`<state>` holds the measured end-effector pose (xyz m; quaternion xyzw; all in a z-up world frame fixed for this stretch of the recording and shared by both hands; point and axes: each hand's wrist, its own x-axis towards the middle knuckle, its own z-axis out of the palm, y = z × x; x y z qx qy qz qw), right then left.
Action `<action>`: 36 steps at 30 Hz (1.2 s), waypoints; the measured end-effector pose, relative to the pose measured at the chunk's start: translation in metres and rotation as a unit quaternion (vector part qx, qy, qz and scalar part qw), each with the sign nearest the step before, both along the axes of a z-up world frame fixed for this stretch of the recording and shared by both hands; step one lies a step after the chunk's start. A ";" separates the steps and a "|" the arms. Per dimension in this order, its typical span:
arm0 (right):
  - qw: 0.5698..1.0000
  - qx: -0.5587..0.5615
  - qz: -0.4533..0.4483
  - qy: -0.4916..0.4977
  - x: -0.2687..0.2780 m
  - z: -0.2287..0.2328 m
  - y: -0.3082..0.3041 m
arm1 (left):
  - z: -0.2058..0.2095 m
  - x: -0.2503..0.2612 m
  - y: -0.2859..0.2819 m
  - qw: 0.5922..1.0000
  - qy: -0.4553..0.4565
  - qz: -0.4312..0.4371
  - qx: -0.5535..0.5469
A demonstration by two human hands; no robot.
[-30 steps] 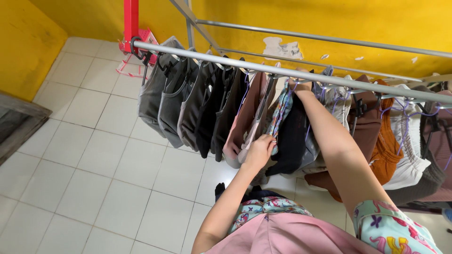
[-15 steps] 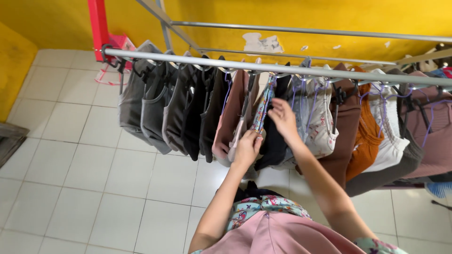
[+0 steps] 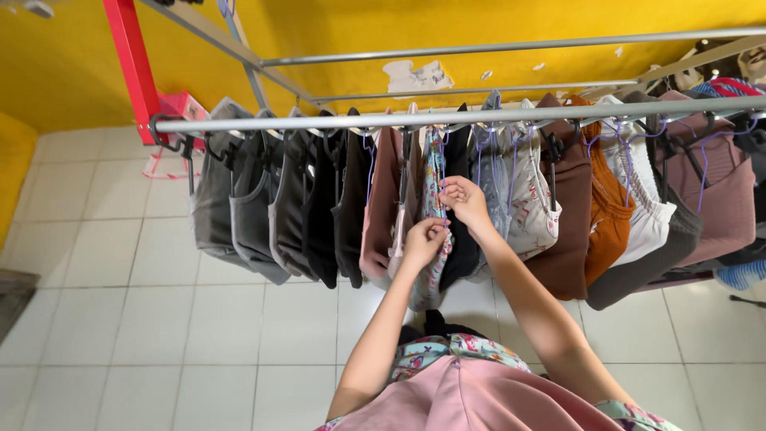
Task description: The person rearranges clothes on a metal clothing rack by hand. They remove a patterned garment, slide garments along the rod, and adjust the positions of several shirts and pants to organize them.
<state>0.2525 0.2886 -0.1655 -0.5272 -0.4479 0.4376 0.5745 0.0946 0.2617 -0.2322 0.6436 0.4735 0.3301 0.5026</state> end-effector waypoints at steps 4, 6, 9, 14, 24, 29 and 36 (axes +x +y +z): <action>1.000 0.004 -0.013 -0.015 0.004 -0.007 0.007 | 0.010 0.008 0.009 0.999 -0.028 -0.012 -0.026; 1.000 -0.001 0.000 -0.027 0.008 -0.005 0.010 | 0.023 0.011 0.012 0.999 -0.040 -0.023 -0.024; 1.000 -0.002 -0.002 -0.024 0.006 0.015 0.003 | 0.018 0.018 0.019 0.998 -0.044 -0.024 -0.025; 0.999 0.006 -0.009 -0.041 0.008 0.007 -0.010 | 0.031 0.014 0.010 0.999 -0.021 -0.037 -0.011; 0.994 -0.012 0.029 -0.105 0.022 0.063 -0.107 | 0.113 -0.028 -0.033 0.995 -0.088 0.023 0.046; 0.992 -0.016 0.008 -0.128 0.028 0.111 -0.170 | 0.187 -0.048 -0.040 0.977 -0.059 0.045 0.202; 0.997 -0.005 -0.067 -0.041 0.035 0.133 -0.256 | 0.228 -0.066 -0.049 0.927 0.072 -0.016 0.368</action>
